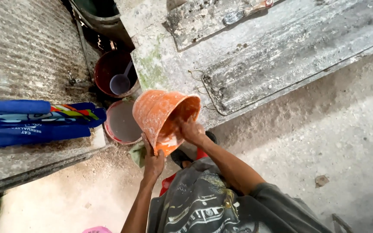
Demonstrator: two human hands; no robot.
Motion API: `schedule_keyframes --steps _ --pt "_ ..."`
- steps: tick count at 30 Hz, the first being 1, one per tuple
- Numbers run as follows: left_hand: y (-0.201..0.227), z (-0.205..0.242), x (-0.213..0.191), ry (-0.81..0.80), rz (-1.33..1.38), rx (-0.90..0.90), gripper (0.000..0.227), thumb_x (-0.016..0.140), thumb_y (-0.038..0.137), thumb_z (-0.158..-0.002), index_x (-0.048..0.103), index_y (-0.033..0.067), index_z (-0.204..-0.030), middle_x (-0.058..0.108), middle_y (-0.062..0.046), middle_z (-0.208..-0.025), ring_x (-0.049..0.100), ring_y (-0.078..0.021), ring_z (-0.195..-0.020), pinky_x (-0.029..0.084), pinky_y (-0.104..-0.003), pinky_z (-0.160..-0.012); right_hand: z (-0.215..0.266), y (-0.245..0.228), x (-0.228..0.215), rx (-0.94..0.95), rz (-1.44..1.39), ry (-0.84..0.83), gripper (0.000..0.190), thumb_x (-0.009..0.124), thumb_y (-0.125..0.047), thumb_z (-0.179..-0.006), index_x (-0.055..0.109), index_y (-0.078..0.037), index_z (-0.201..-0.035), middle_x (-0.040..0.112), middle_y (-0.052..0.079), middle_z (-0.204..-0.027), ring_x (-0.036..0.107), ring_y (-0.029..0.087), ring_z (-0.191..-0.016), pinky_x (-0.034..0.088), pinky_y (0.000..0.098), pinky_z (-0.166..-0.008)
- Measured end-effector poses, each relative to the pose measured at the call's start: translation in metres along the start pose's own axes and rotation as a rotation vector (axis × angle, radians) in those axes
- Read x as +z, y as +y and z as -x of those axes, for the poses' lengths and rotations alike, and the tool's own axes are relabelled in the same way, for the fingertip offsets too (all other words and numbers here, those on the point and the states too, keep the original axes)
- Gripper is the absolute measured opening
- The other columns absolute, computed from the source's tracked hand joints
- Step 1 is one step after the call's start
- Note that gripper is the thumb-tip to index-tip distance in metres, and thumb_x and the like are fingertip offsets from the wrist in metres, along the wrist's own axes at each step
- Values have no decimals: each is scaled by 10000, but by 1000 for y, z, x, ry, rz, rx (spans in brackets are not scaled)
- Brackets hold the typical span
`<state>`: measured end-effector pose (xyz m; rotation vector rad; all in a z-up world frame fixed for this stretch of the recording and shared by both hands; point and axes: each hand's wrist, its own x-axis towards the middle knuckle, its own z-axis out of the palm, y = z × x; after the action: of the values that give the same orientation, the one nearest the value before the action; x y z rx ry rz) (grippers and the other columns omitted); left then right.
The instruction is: Cleaning out plaster or gypsum residue from a bucket using a putty knife and a brush.
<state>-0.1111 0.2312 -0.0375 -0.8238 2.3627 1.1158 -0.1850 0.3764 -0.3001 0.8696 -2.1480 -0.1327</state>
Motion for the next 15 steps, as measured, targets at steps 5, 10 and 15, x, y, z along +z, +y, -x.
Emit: schedule_keyframes --steps 5,10,15 --pt "3 -7 -3 -13 55 57 944 448 357 -862 -86 397 -1640 643 -346 -1205 659 -527 -1061 519 -600 -896 -136 57 -111 686 -1323 -1143 475 483 -618 -907 799 -327 -705 758 76 -728 736 421 -850 591 521 -830" --pt "-10 -8 2 19 82 7 928 470 310 -882 -68 383 -1636 627 -381 -1211 649 -525 -1088 540 -592 -925 -69 72 -83 627 -1315 -1358 418 488 -560 -969 642 -176 -1028 718 159 -958 715 352 -906 589 470 -769" --pt "-7 -3 17 57 308 -47 950 478 235 -864 -71 401 -1621 581 -464 -1193 665 -530 -1045 590 -543 -943 22 94 -53 760 -800 -865 285 475 -421 -982 505 -158 -1088 587 136 -887 708 425 -804 567 566 -651"
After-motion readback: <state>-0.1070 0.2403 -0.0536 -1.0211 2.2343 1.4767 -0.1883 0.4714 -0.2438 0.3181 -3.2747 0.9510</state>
